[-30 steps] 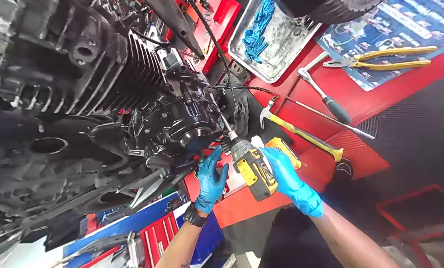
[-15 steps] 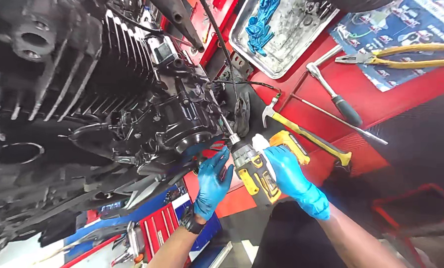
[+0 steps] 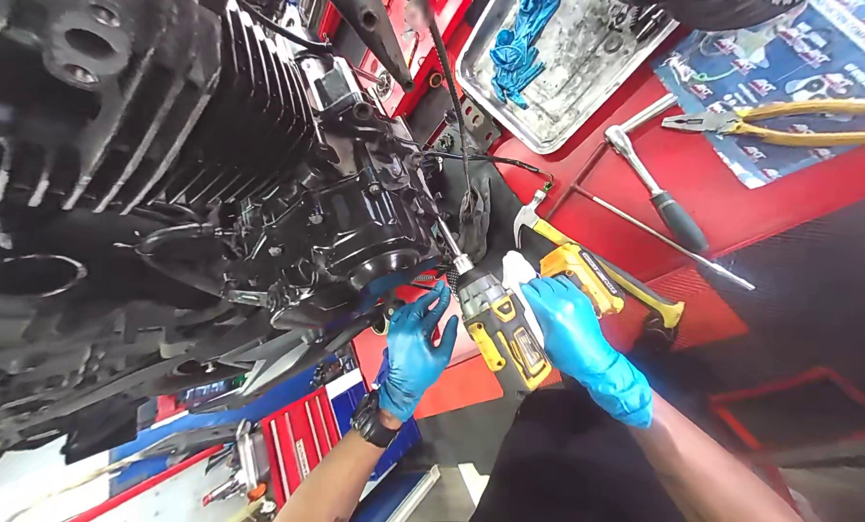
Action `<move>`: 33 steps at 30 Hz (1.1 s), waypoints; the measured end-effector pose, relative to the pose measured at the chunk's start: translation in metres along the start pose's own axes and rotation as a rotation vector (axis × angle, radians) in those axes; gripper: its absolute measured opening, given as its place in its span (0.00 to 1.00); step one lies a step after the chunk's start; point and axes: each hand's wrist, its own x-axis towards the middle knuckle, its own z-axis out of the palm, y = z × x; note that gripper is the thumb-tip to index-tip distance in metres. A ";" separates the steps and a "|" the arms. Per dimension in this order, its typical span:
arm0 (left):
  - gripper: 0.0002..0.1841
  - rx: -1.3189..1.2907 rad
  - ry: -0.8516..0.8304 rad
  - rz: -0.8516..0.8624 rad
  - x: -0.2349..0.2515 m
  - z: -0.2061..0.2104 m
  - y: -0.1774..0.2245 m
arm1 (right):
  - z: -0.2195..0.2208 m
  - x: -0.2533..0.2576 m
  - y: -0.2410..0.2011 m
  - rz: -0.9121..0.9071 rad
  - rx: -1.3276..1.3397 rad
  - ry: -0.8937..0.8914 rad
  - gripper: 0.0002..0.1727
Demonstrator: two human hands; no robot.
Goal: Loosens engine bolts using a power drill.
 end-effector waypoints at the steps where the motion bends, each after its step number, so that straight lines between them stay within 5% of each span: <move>1: 0.20 -0.003 0.002 0.003 -0.001 0.000 0.000 | 0.000 0.000 -0.002 0.005 -0.011 -0.004 0.14; 33: 0.21 0.012 0.019 -0.007 -0.002 0.004 -0.001 | 0.006 0.008 0.010 -0.004 0.024 0.003 0.13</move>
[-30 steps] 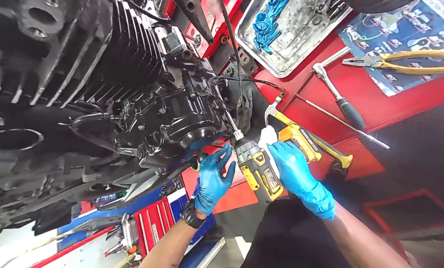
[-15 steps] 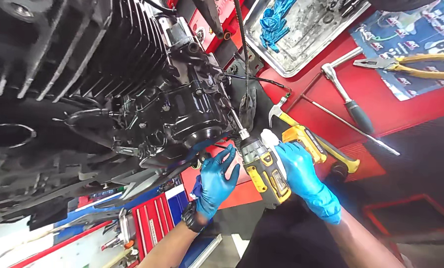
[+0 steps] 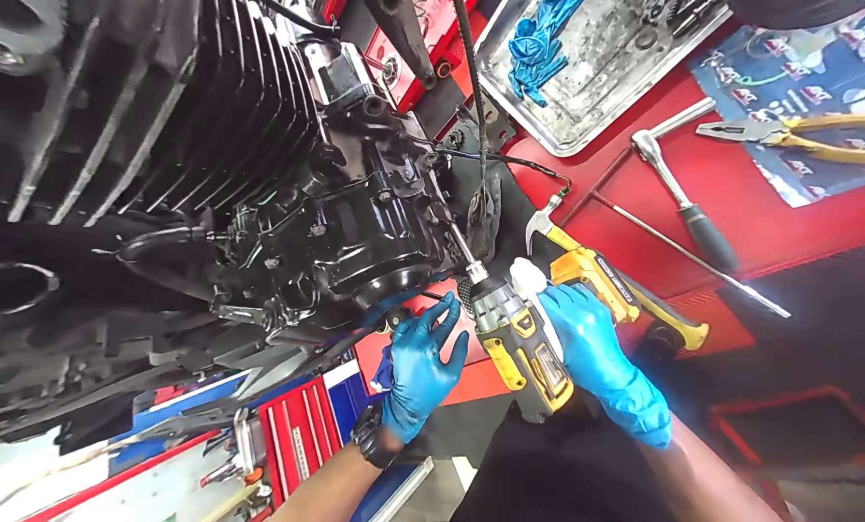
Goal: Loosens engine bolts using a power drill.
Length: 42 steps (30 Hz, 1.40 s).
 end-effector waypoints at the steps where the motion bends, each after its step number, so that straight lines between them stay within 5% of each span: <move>1: 0.21 0.002 0.000 0.002 0.001 0.000 0.000 | 0.000 0.000 0.001 0.001 0.000 -0.001 0.13; 23: 0.21 0.056 -0.041 0.004 0.002 -0.001 0.003 | -0.011 -0.005 -0.008 -0.026 -0.135 -0.021 0.19; 29: 0.20 -0.006 0.004 0.019 0.003 0.000 -0.001 | -0.015 -0.052 -0.030 0.039 0.012 0.045 0.18; 37: 0.18 -0.127 0.018 0.083 -0.001 -0.005 -0.018 | 0.045 -0.107 -0.090 0.318 0.809 0.144 0.19; 42: 0.19 -0.289 -0.063 0.205 -0.003 -0.010 -0.059 | 0.124 -0.108 -0.090 0.375 0.772 0.281 0.17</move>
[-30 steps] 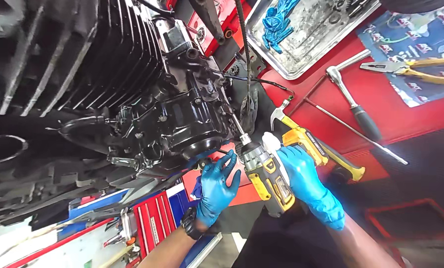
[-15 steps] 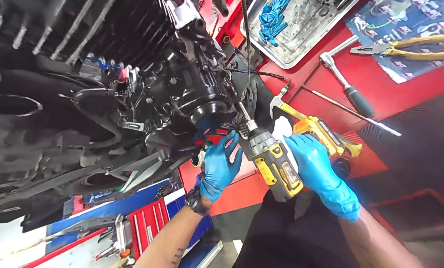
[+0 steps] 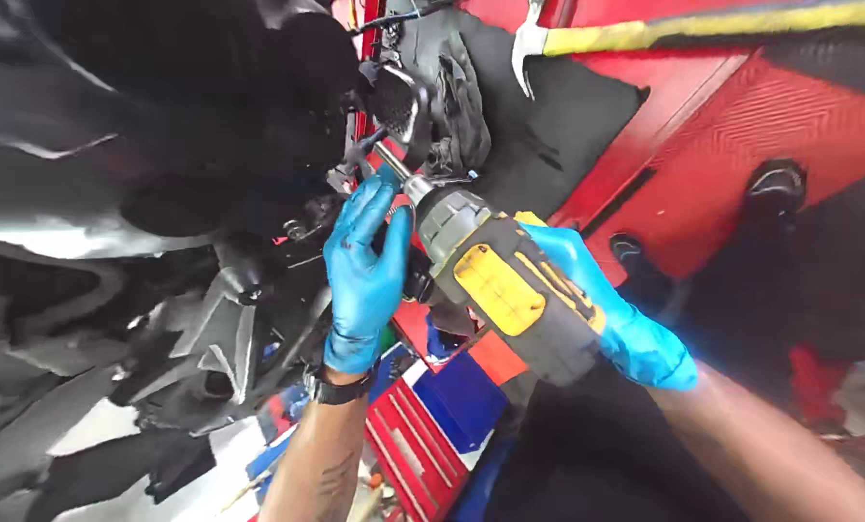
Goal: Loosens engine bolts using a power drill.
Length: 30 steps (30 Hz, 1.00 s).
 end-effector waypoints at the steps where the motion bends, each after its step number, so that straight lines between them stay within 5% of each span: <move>1: 0.20 0.018 -0.032 0.003 0.000 -0.002 -0.002 | 0.006 0.000 0.007 -0.038 -0.053 0.021 0.17; 8: 0.22 0.215 -0.278 -0.032 0.012 -0.015 0.005 | 0.012 0.012 0.016 -0.133 -0.076 0.081 0.21; 15: 0.17 0.117 -0.208 -0.040 0.012 -0.013 0.013 | 0.009 0.039 0.004 -0.073 0.009 -0.003 0.22; 23: 0.27 0.065 -0.228 -0.033 0.007 -0.020 0.011 | 0.029 0.039 -0.006 -0.107 -0.140 0.133 0.19; 30: 0.24 -0.009 -0.234 -0.080 0.008 -0.018 0.007 | 0.014 0.044 -0.018 -0.034 -0.094 0.046 0.17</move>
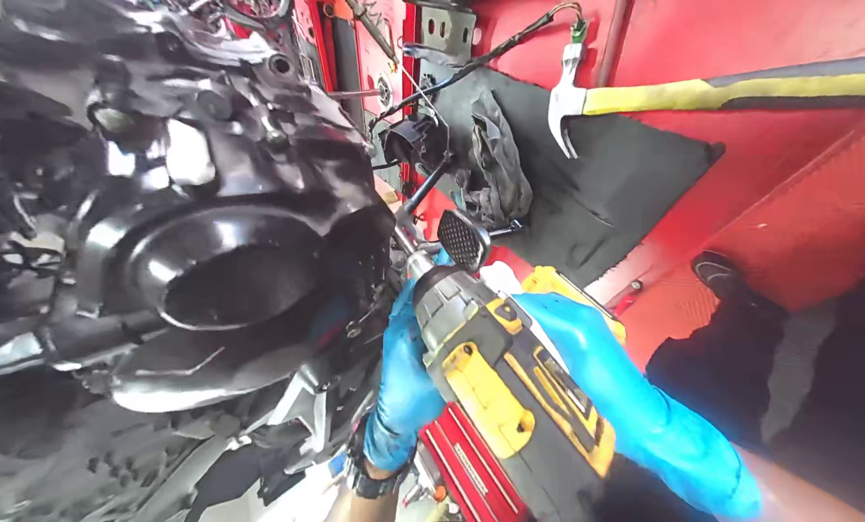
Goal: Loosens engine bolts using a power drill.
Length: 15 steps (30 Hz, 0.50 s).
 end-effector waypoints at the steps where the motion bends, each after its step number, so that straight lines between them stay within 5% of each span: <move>1: 0.27 -0.015 0.010 -0.011 0.001 0.001 -0.002 | -0.001 0.002 -0.003 -0.008 -0.037 0.013 0.16; 5: 0.42 -0.125 0.016 -0.117 -0.006 0.000 -0.009 | -0.006 0.013 -0.007 -0.056 -0.197 0.029 0.13; 8: 0.29 -0.377 0.041 -0.261 -0.012 0.002 -0.012 | -0.012 0.017 -0.010 -0.016 -0.181 -0.032 0.12; 11: 0.20 -0.949 0.098 -0.623 -0.008 -0.002 0.001 | -0.015 0.021 -0.015 0.045 -0.124 -0.103 0.11; 15: 0.28 -1.468 0.097 -0.877 0.001 -0.004 0.005 | -0.016 0.027 -0.015 0.077 -0.104 -0.170 0.10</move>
